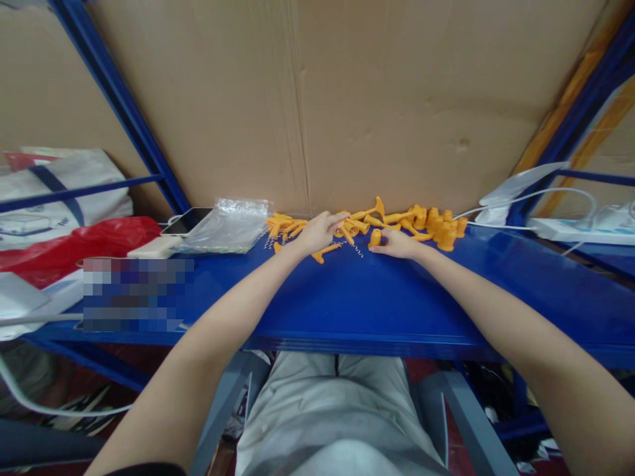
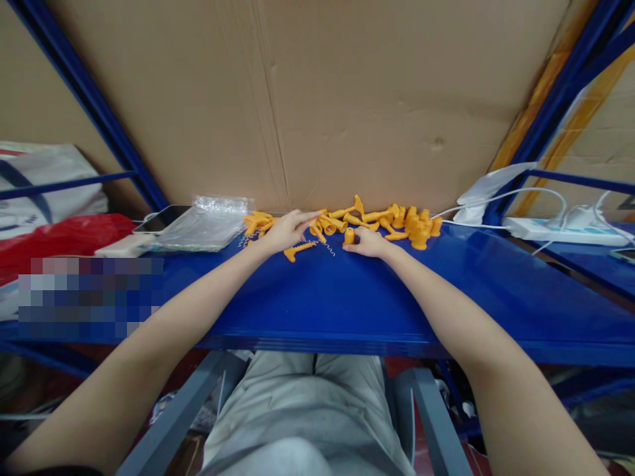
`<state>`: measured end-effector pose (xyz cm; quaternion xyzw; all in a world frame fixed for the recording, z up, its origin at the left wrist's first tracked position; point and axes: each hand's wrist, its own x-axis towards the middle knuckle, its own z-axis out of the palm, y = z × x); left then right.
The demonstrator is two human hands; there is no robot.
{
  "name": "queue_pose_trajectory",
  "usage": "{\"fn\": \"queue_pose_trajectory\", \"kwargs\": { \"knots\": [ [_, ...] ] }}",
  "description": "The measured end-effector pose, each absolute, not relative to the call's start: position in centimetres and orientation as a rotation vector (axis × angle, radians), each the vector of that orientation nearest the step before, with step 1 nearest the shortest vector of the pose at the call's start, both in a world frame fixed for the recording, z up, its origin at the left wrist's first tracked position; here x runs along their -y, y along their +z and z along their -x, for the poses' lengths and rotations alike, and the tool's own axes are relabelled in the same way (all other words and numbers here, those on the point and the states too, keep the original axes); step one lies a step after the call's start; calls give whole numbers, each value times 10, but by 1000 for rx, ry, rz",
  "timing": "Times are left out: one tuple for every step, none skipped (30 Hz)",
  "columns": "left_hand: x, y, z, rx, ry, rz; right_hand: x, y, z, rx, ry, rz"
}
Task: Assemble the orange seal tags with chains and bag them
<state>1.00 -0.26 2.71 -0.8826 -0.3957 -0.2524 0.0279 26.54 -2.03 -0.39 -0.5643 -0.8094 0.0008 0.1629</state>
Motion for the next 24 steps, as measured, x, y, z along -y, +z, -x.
{"fn": "queue_pose_trajectory", "kwargs": {
  "knots": [
    [5,27,-6,1179,-665,2721,23,-2,-264,2311,-61,1662],
    [6,26,-3,1144,-569,2718,25,0,-262,2313,-134,1713],
    [6,26,0,1119,-500,2714,27,2,-261,2318,-208,1754],
    [6,26,2,1099,-455,2712,29,4,-261,2327,-278,1779],
    [6,25,3,1083,-433,2711,31,5,-261,2338,-336,1786],
    [6,24,4,1069,-427,2711,31,6,-261,2351,-379,1778],
    [5,23,4,1059,-431,2710,32,7,-262,2363,-407,1760],
    [5,21,4,1058,-442,2706,32,8,-263,2372,-424,1739],
    [4,19,4,1067,-459,2698,32,8,-264,2373,-433,1721],
    [4,17,4,1086,-484,2685,32,9,-264,2367,-434,1710],
    [3,14,4,1112,-520,2669,32,10,-265,2351,-431,1711],
    [1,12,4,1134,-565,2655,32,11,-265,2326,-426,1723],
    [0,10,5,1148,-619,2645,33,12,-264,2299,-422,1740],
    [-2,9,5,1151,-679,2641,33,13,-263,2277,-420,1752],
    [-4,7,6,1145,-744,2642,34,14,-262,2262,-420,1755],
    [-6,7,6,1134,-810,2648,35,14,-261,2255,-424,1749],
    [-8,6,6,1123,-875,2661,36,15,-260,2254,-431,1736],
    [-8,7,6,1115,-935,2682,37,15,-258,2256,-436,1724],
    [-8,7,6,1114,-991,2710,37,15,-258,2257,-439,1717],
    [-8,8,5,1120,-1046,2743,38,15,-257,2257,-439,1714],
    [-6,9,4,1136,-1102,2778,39,15,-256,2261,-437,1713],
    [-4,10,3,1159,-1158,2814,39,15,-256,2265,-433,1713],
    [-2,11,1,1187,-1217,2848,39,15,-255,2267,-429,1713],
    [1,12,0,1216,-1275,2880,40,15,-255,2268,-427,1709]
  ]
}}
